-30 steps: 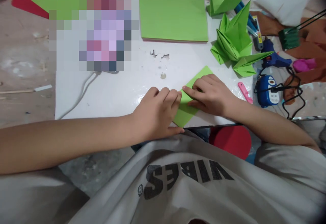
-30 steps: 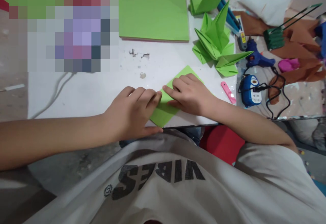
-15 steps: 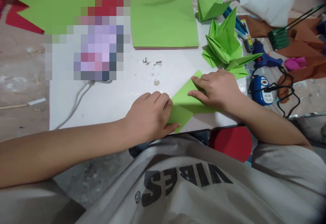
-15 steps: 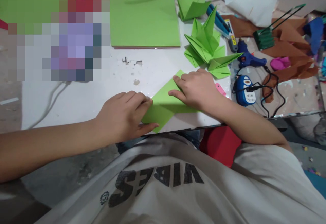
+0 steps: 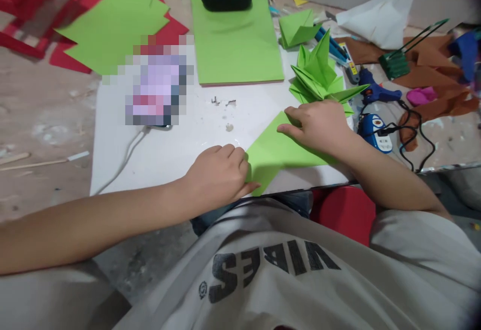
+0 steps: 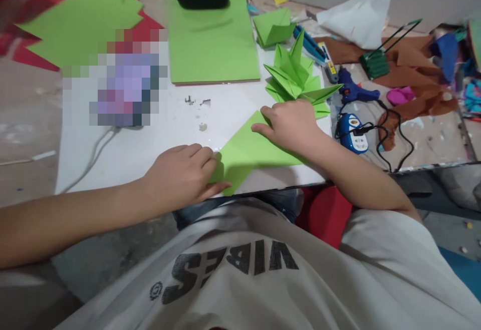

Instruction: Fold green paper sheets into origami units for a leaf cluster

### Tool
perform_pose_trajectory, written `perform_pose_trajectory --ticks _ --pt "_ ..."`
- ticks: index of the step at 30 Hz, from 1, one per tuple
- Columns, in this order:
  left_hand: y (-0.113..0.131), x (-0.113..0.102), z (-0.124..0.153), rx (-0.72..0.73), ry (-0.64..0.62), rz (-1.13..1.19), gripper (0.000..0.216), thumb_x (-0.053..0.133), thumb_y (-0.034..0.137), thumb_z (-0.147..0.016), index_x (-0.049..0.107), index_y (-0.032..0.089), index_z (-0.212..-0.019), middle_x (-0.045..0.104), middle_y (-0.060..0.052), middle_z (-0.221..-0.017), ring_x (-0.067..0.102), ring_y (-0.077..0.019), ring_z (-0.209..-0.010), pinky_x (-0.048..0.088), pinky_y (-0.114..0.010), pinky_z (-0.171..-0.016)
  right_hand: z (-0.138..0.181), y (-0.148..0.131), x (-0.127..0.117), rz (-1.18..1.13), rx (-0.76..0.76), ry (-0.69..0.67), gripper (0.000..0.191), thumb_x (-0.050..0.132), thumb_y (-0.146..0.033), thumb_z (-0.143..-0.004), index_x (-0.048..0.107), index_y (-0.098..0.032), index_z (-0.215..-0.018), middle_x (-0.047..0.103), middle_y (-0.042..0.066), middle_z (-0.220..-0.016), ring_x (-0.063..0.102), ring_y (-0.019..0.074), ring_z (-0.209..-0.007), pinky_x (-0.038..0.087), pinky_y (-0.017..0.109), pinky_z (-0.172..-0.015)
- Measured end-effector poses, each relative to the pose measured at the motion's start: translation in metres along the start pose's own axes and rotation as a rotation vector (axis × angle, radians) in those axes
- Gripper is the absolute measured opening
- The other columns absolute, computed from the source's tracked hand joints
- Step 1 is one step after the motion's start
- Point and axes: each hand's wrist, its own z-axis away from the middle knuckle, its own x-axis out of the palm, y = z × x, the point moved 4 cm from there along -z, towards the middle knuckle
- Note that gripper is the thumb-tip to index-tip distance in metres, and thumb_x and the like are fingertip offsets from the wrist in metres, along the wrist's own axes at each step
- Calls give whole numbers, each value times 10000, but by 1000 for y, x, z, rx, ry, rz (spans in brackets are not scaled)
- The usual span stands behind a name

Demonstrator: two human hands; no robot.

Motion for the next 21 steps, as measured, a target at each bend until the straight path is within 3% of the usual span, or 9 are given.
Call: perform_pose_trajectory --ticks 5,8,12,16,19,21 --pt "3 -2 10 -84 -98 -8 577 759 646 -1149 878 82 -1187 835 -212 -1170 789 -364 -1020 594 -475 -852 1 -5 3 -1 -24 51 605 579 -682 -1183 797 -172 -1425 870 215 -1337 787 434 -1170 327 420 -779" --pt "10 -5 17 -218 -135 -17 787 798 796 -1070 851 72 -1375 839 -225 -1266 799 -395 -1090 599 -503 -919 2 -6 7 -42 -3 80 629 594 -664 -1186 739 -139 -1501 825 255 -1446 771 454 -1267 377 416 -810" --pt "23 -9 14 -378 -147 -87 897 795 865 -1032 823 51 -1407 819 -266 -1363 781 -434 -1141 575 -559 -956 10 -4 8 -64 13 66 638 579 -660 -1190 724 -122 -1502 829 274 -1419 795 462 -1225 405 421 -798" --pt "31 -10 -4 -346 -67 -145 586 761 567 -1141 798 63 -1437 810 -276 -1437 786 -416 -1170 544 -535 -966 20 0 5 -143 -42 50 659 664 -631 -1146 678 -127 -1570 861 256 -1382 824 438 -1155 433 424 -792" --pt "27 -7 -18 -240 -37 -168 340 658 325 -1175 830 89 -1348 852 -236 -1307 807 -385 -1108 521 -507 -929 18 7 4 -235 -60 56 689 697 -640 -1125 669 -131 -1589 886 232 -1327 834 415 -1133 451 418 -798" --pt "19 -4 -26 -190 -61 -179 310 594 241 -1183 848 96 -1286 865 -216 -1196 813 -368 -1024 500 -485 -863 13 13 4 -283 -52 40 667 691 -623 -1132 690 -127 -1579 902 211 -1247 836 403 -1129 467 414 -818"
